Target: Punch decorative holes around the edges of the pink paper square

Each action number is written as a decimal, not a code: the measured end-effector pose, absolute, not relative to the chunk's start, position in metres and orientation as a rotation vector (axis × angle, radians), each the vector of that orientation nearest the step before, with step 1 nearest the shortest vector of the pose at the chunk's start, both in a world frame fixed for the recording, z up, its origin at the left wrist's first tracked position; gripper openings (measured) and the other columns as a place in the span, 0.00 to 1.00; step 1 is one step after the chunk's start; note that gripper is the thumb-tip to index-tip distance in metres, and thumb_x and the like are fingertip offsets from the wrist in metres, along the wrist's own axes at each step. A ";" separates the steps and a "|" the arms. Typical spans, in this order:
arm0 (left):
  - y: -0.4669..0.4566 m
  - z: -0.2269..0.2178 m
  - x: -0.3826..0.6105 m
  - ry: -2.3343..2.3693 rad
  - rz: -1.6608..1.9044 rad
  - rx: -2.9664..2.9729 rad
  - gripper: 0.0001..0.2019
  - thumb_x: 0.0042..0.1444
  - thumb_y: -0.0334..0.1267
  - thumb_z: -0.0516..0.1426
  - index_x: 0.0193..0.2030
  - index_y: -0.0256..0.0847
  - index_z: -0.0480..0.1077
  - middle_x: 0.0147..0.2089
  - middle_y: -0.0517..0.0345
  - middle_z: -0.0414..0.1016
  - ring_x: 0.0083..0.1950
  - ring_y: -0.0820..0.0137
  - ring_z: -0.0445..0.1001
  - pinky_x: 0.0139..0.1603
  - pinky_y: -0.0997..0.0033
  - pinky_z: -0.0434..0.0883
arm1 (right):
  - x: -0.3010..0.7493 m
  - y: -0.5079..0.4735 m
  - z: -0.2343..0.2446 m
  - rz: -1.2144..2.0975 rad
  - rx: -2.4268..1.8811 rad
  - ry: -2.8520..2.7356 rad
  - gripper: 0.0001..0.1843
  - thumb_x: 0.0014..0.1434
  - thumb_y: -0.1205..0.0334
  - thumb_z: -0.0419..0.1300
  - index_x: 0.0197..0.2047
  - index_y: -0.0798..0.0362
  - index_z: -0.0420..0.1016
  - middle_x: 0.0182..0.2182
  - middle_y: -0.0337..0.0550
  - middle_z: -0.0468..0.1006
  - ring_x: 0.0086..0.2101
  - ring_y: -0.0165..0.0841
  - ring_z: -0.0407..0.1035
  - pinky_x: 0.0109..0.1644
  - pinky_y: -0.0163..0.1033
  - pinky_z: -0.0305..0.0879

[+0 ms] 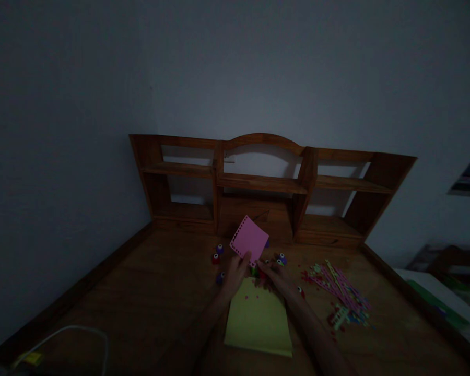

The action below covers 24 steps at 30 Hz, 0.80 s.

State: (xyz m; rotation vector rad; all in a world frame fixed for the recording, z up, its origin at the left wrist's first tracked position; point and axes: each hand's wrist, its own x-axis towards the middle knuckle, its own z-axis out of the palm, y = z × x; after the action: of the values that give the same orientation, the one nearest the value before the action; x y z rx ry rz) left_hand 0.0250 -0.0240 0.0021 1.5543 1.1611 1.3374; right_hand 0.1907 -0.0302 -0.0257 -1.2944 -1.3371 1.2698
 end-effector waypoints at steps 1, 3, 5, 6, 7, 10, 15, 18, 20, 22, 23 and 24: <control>-0.025 0.004 0.025 1.165 1.351 1.559 0.28 0.59 0.60 0.50 0.21 0.37 0.68 0.17 0.60 0.64 0.25 0.70 0.65 0.28 0.73 0.60 | 0.190 -0.031 -0.025 1.264 -1.291 -1.338 0.30 0.52 0.33 0.58 0.23 0.54 0.72 0.16 0.42 0.76 0.13 0.26 0.59 0.16 0.32 0.50; -0.026 0.005 0.025 1.157 1.359 1.565 0.27 0.59 0.59 0.50 0.21 0.37 0.68 0.16 0.60 0.64 0.25 0.70 0.65 0.28 0.73 0.60 | 0.190 -0.032 -0.024 1.246 -1.292 -1.339 0.30 0.52 0.33 0.58 0.23 0.54 0.72 0.16 0.42 0.76 0.12 0.26 0.59 0.16 0.32 0.50; -0.025 0.004 0.025 1.136 1.346 1.560 0.28 0.59 0.59 0.50 0.21 0.37 0.68 0.16 0.60 0.64 0.25 0.70 0.65 0.28 0.73 0.60 | 0.190 -0.032 -0.024 1.234 -1.305 -1.325 0.30 0.52 0.33 0.59 0.23 0.54 0.71 0.16 0.41 0.75 0.12 0.26 0.58 0.16 0.32 0.50; -0.024 0.003 0.025 1.131 1.334 1.559 0.28 0.59 0.59 0.50 0.21 0.37 0.68 0.17 0.60 0.64 0.25 0.70 0.65 0.28 0.73 0.60 | 0.189 -0.033 -0.024 1.236 -1.305 -1.320 0.30 0.51 0.32 0.59 0.23 0.54 0.71 0.16 0.41 0.76 0.12 0.26 0.58 0.16 0.32 0.50; -0.023 0.001 0.025 1.134 1.328 1.559 0.27 0.59 0.59 0.50 0.21 0.37 0.68 0.17 0.60 0.65 0.25 0.69 0.65 0.27 0.73 0.60 | 0.189 -0.033 -0.024 1.239 -1.298 -1.320 0.29 0.51 0.33 0.59 0.23 0.54 0.71 0.16 0.41 0.76 0.13 0.26 0.59 0.16 0.32 0.50; -0.020 -0.004 0.025 1.162 1.326 1.578 0.27 0.59 0.58 0.50 0.21 0.37 0.68 0.17 0.59 0.65 0.25 0.69 0.65 0.28 0.73 0.60 | 0.190 -0.033 -0.024 1.248 -1.288 -1.314 0.29 0.51 0.33 0.59 0.24 0.54 0.71 0.16 0.41 0.76 0.13 0.26 0.60 0.17 0.32 0.51; -0.019 -0.007 0.025 1.184 1.330 1.581 0.26 0.59 0.58 0.50 0.21 0.38 0.66 0.17 0.60 0.65 0.22 0.71 0.63 0.25 0.73 0.58 | 0.190 -0.031 -0.026 1.272 -1.316 -1.295 0.29 0.50 0.32 0.60 0.23 0.53 0.70 0.16 0.41 0.76 0.13 0.26 0.59 0.17 0.33 0.52; -0.018 -0.007 0.025 1.183 1.321 1.562 0.27 0.59 0.59 0.50 0.21 0.37 0.66 0.18 0.61 0.65 0.22 0.72 0.63 0.25 0.74 0.58 | 0.191 -0.032 -0.026 1.262 -1.297 -1.320 0.28 0.52 0.33 0.59 0.23 0.53 0.70 0.17 0.42 0.76 0.14 0.26 0.60 0.17 0.32 0.52; -0.018 -0.008 0.026 1.189 1.319 1.542 0.27 0.58 0.60 0.51 0.21 0.37 0.65 0.18 0.61 0.64 0.22 0.72 0.62 0.25 0.74 0.58 | 0.191 -0.032 -0.026 1.261 -1.298 -1.324 0.28 0.52 0.34 0.59 0.24 0.53 0.71 0.17 0.41 0.75 0.14 0.26 0.59 0.17 0.32 0.51; -0.017 -0.009 0.026 1.182 1.316 1.541 0.27 0.58 0.60 0.50 0.20 0.37 0.65 0.17 0.62 0.63 0.22 0.72 0.62 0.26 0.74 0.58 | 0.191 -0.031 -0.026 1.271 -1.307 -1.315 0.28 0.51 0.33 0.59 0.25 0.53 0.71 0.17 0.41 0.75 0.13 0.26 0.59 0.17 0.32 0.51; -0.017 -0.010 0.026 1.173 1.316 1.548 0.28 0.59 0.60 0.50 0.21 0.37 0.65 0.17 0.62 0.63 0.23 0.72 0.62 0.26 0.74 0.59 | 0.190 -0.031 -0.026 1.274 -1.309 -1.314 0.29 0.51 0.33 0.60 0.25 0.53 0.71 0.16 0.41 0.75 0.13 0.26 0.59 0.17 0.32 0.51; -0.016 -0.010 0.026 1.167 1.320 1.555 0.28 0.59 0.60 0.50 0.21 0.37 0.65 0.17 0.62 0.63 0.23 0.72 0.62 0.27 0.74 0.59 | 0.190 -0.031 -0.026 1.271 -1.312 -1.317 0.29 0.51 0.32 0.60 0.25 0.53 0.71 0.16 0.41 0.75 0.13 0.26 0.60 0.17 0.32 0.52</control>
State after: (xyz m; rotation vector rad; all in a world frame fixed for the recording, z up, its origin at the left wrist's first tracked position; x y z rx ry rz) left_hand 0.0261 -0.0164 -0.0103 1.5551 1.1669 1.3198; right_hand 0.1902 -0.0307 -0.0264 -1.3115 -1.3170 1.2705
